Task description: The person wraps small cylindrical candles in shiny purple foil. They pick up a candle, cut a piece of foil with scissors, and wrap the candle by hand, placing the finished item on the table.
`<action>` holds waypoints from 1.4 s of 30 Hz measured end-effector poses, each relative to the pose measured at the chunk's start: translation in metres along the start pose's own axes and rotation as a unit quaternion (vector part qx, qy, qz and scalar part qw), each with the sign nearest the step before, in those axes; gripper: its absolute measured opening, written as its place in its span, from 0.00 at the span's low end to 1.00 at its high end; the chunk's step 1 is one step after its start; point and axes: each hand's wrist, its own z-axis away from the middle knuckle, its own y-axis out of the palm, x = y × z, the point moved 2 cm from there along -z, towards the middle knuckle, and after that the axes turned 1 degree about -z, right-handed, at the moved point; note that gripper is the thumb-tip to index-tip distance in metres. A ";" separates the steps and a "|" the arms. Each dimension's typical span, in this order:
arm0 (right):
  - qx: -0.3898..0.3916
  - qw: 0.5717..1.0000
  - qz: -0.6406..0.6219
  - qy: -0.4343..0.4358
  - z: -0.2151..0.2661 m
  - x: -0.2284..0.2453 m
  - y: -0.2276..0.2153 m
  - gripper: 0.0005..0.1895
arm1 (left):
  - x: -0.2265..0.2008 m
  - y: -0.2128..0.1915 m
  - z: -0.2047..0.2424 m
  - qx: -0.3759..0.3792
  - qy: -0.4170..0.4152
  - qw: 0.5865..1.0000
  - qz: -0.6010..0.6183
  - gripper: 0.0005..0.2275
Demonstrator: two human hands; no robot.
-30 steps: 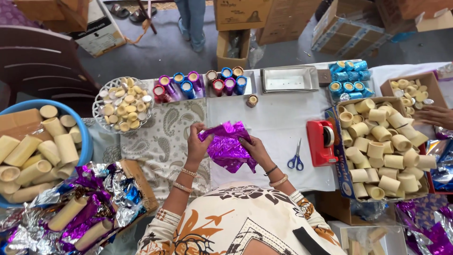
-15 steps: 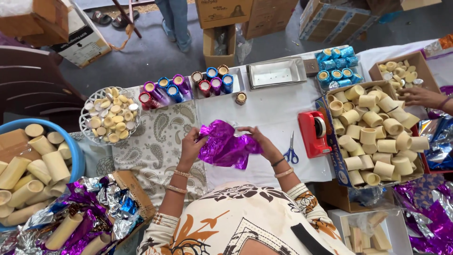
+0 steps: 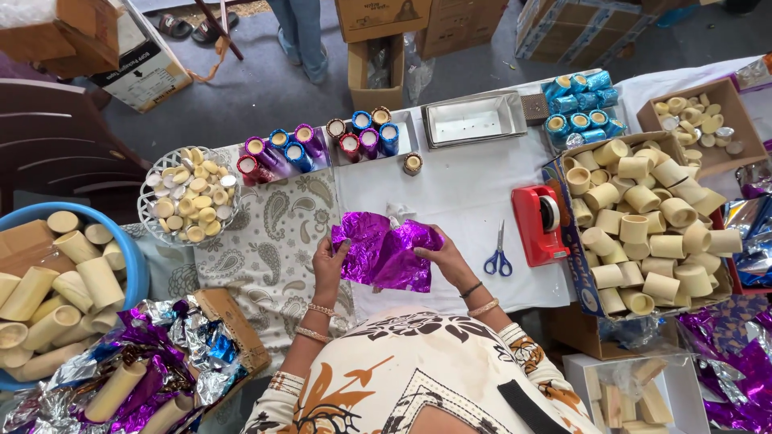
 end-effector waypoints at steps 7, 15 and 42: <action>-0.083 0.996 0.007 -0.029 -0.026 -0.034 -0.023 0.13 | 0.005 -0.010 0.007 -0.045 -0.025 0.996 -0.074 0.11; -0.072 0.997 0.005 -0.035 -0.021 0.005 0.000 0.13 | -0.015 -0.005 0.017 -0.054 0.069 0.994 -0.070 0.08; -0.067 0.981 0.175 -0.045 -0.055 -0.030 -0.007 0.07 | -0.089 0.040 0.043 0.099 0.291 0.873 -0.379 0.39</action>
